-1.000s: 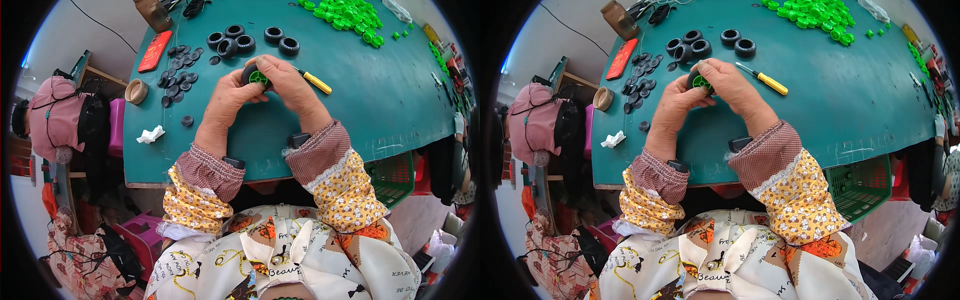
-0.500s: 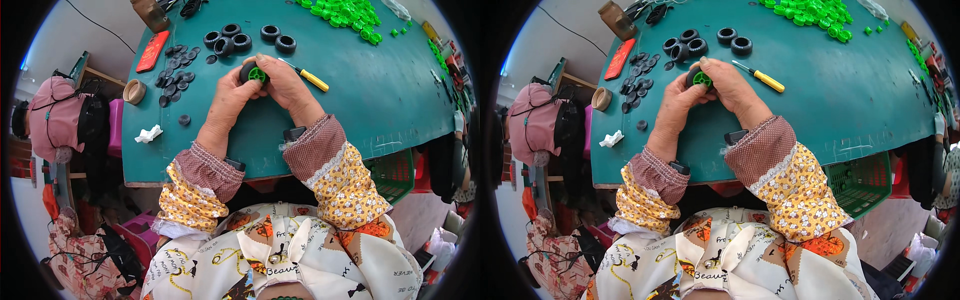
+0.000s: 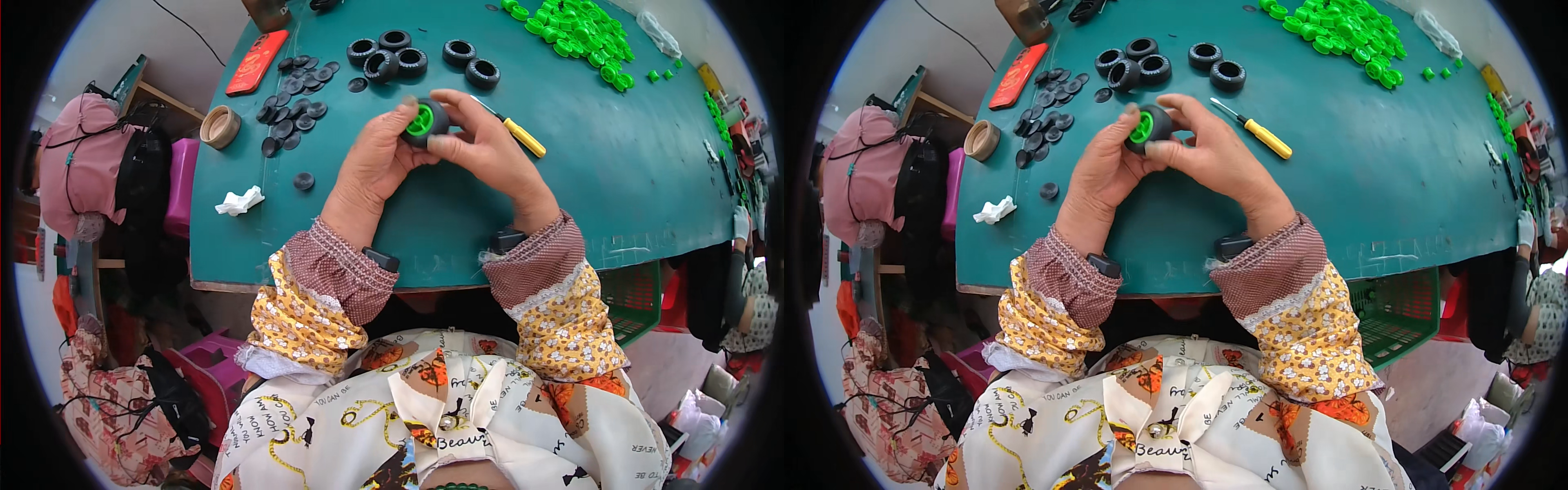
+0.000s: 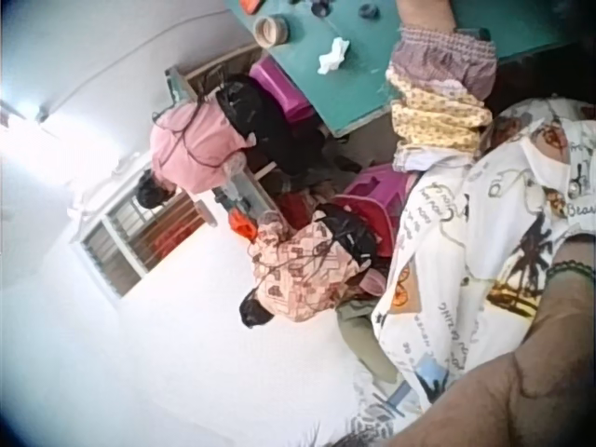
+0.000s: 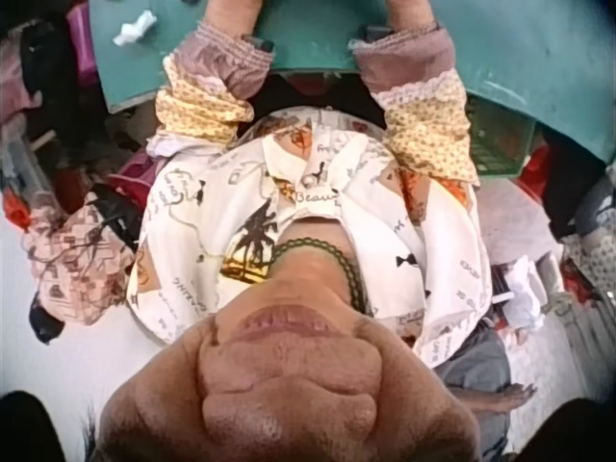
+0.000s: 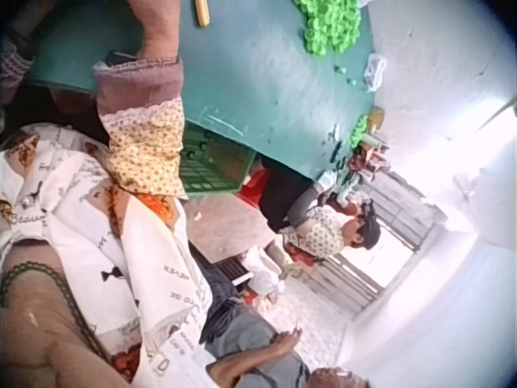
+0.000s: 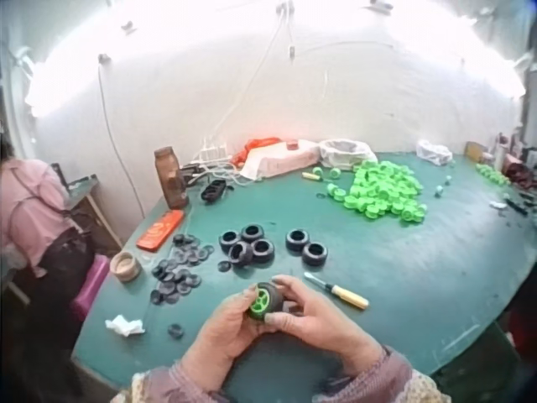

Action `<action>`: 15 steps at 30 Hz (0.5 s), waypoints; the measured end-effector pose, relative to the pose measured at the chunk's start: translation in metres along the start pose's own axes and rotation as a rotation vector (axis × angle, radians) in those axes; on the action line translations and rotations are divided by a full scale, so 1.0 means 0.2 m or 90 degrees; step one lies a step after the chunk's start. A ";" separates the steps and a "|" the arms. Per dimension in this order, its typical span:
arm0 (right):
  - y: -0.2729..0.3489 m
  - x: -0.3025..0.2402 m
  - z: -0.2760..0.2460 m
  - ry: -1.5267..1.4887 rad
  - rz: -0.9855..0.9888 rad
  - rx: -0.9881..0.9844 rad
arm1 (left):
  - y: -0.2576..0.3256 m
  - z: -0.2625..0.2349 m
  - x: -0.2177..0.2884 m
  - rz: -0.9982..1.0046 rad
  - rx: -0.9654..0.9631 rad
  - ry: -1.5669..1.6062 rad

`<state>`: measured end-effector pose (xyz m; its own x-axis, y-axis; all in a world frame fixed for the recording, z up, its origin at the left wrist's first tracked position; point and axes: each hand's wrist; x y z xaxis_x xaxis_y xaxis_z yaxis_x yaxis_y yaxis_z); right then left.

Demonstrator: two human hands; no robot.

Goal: Assembling plastic toy wheels by manually fitting rubber tires onto plastic rims at a workshop table.

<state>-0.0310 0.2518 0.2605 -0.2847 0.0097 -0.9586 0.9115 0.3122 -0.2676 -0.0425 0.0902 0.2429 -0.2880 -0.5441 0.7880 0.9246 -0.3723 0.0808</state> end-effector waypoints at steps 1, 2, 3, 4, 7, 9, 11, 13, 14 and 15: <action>-0.02 0.04 0.01 -0.112 0.003 -0.003 | 0.00 0.01 0.00 0.030 -0.024 0.040; -0.03 0.04 0.04 -0.110 0.005 -0.003 | 0.00 0.00 0.00 0.030 -0.024 0.043; -0.03 0.04 0.06 -0.155 0.037 0.012 | 0.00 -0.01 0.00 0.049 -0.022 0.017; -0.02 0.04 0.07 -0.200 0.069 0.026 | 0.00 -0.02 0.00 0.068 -0.019 -0.008; -0.02 0.03 0.07 -0.252 0.129 0.076 | 0.02 0.06 -0.01 0.085 0.036 -0.121; -0.01 0.02 0.06 -0.285 0.160 0.102 | 0.03 0.11 -0.02 0.115 0.050 -0.129; -0.02 0.02 0.05 -0.360 0.166 0.097 | 0.03 0.13 -0.03 0.144 0.066 -0.137; -0.02 0.02 0.06 -0.357 0.163 0.098 | 0.04 0.13 -0.02 0.106 0.054 -0.168; -0.02 0.03 0.07 -0.354 0.159 0.101 | 0.04 0.14 -0.03 0.104 0.053 -0.167; -0.01 0.03 0.09 -0.353 0.160 0.102 | 0.04 0.14 -0.03 0.121 0.056 -0.217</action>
<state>-0.0299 0.2347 0.2545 0.1010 -0.4431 -0.8908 0.9761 0.2171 0.0027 -0.0272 0.1123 0.2562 -0.0241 -0.3104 0.9503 0.9756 -0.2147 -0.0454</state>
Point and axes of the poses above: each hand's wrist, its own y-axis away from the middle knuckle, its own z-axis out of the palm, x = y × z, and after that the axes turned 4 degrees about -y, right-handed
